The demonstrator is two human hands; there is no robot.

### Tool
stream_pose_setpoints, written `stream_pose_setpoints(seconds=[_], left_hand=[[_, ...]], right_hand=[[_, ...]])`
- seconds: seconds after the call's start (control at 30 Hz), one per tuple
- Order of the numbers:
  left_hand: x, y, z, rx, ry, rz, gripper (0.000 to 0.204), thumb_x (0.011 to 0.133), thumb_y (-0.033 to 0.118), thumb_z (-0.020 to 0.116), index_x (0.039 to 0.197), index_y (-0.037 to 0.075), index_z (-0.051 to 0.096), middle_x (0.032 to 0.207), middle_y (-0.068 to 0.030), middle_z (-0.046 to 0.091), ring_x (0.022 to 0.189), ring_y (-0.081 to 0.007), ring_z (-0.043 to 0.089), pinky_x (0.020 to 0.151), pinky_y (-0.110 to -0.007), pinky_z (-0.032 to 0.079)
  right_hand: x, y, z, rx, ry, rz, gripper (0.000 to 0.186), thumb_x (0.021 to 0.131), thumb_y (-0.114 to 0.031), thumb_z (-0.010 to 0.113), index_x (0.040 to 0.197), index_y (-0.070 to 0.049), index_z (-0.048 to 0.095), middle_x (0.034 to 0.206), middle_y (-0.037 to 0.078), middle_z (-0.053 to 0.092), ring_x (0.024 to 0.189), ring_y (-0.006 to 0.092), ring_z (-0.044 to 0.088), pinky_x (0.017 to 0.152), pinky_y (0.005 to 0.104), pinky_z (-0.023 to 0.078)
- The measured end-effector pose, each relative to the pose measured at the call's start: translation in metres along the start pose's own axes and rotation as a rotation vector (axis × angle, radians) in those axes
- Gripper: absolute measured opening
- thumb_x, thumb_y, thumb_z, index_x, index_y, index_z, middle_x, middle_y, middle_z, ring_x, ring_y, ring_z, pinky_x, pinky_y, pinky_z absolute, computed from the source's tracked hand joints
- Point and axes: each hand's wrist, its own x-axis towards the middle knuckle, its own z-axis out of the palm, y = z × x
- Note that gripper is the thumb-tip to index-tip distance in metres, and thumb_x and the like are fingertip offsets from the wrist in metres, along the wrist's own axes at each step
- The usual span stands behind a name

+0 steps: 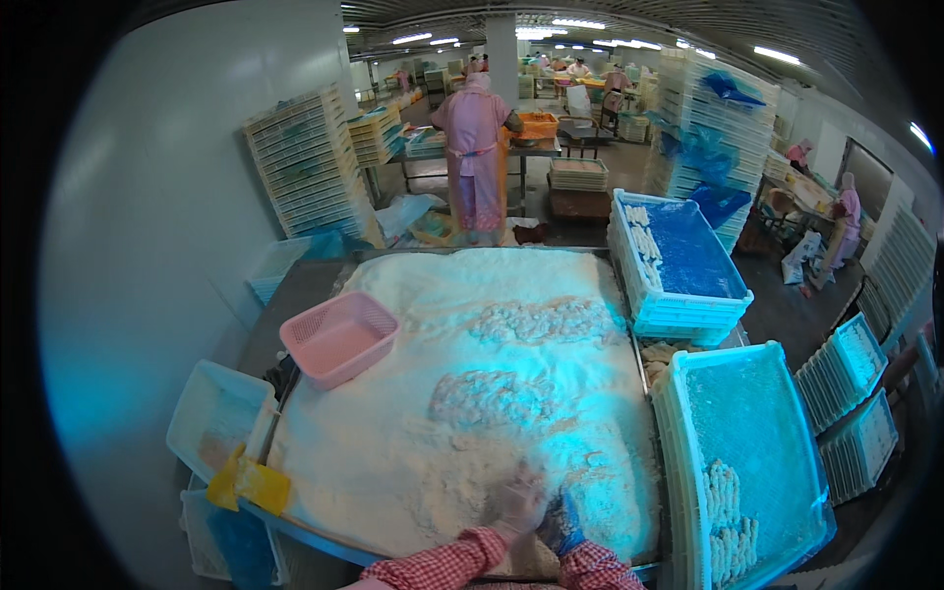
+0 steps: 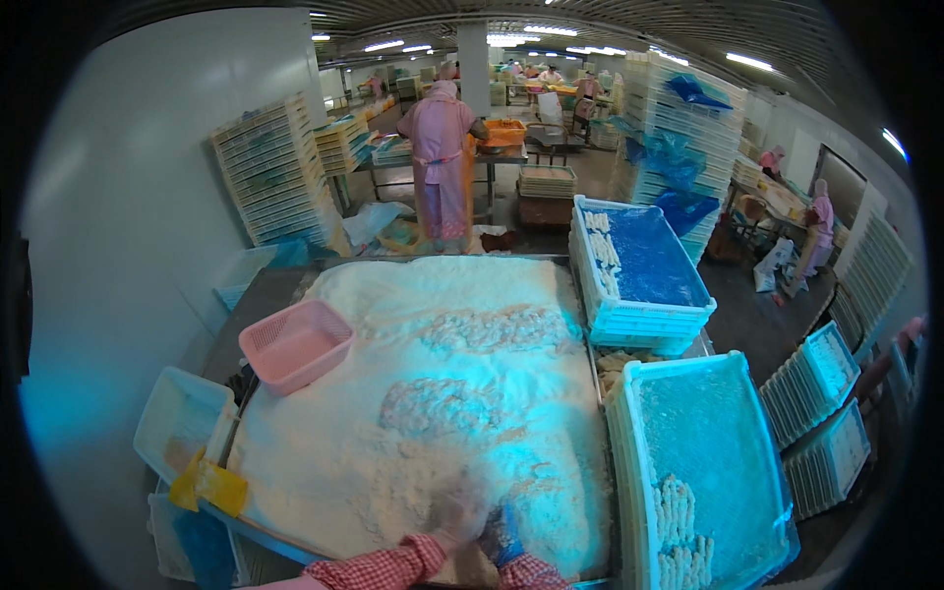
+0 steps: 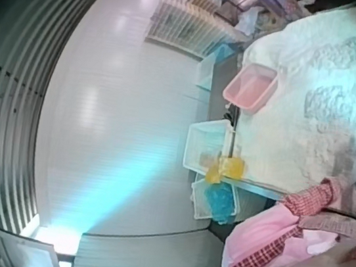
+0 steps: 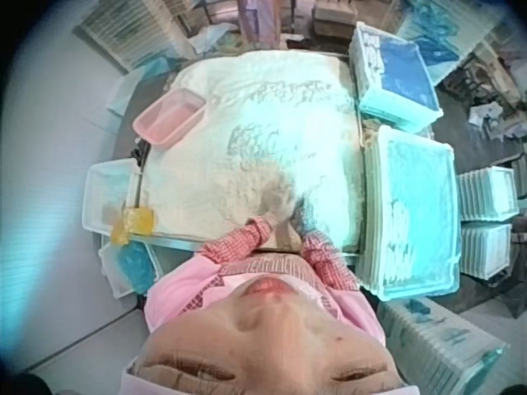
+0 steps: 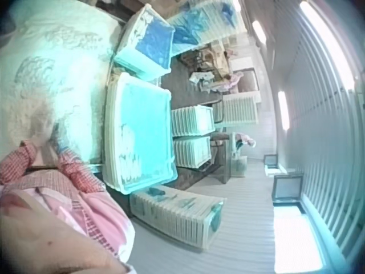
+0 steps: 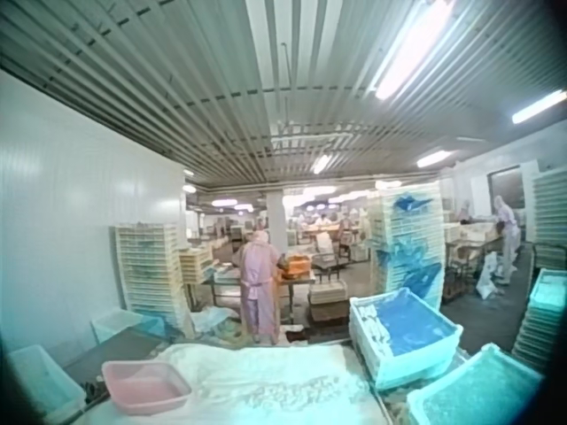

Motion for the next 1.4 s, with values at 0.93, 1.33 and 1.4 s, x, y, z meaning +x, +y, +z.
stream_pose_setpoints(seconds=[0.93,1.33,1.4], left_hand=[[-0.041,-0.01,-0.038,0.078,-0.124,-0.014,0.045,0.094,0.02,0.044,0.135,-0.001,0.045,0.144,-0.0167,0.04,0.138,-0.035,0.029,0.113,-0.045,0.022],[-0.046,-0.046,-0.042,-0.099,-0.146,-0.168,0.045,0.092,0.009,0.039,0.136,-0.001,0.043,0.146,-0.0192,0.037,0.139,-0.0349,0.027,0.113,-0.043,0.023],[-0.044,-0.042,-0.042,-0.109,-0.147,-0.134,0.046,0.091,0.008,0.041,0.136,-0.001,0.044,0.146,-0.0194,0.037,0.139,-0.0348,0.027,0.112,-0.043,0.023]], right_hand=[[-0.277,-0.272,-0.119,-0.899,0.616,-0.633,0.046,0.097,-0.046,0.046,0.123,-0.01,0.057,0.08,0.002,0.06,0.06,0.0102,0.053,0.045,0.0246,0.04],[-0.269,-0.306,-0.2,-0.908,0.578,-0.53,0.07,0.096,-0.061,0.031,0.141,-0.008,0.041,0.132,0.016,0.054,0.126,0.032,0.046,0.105,0.0472,0.034],[-0.274,-0.314,-0.2,-0.903,0.54,-0.527,0.067,0.096,-0.06,0.031,0.14,-0.01,0.043,0.129,0.016,0.056,0.122,0.0319,0.049,0.102,0.0485,0.036]])
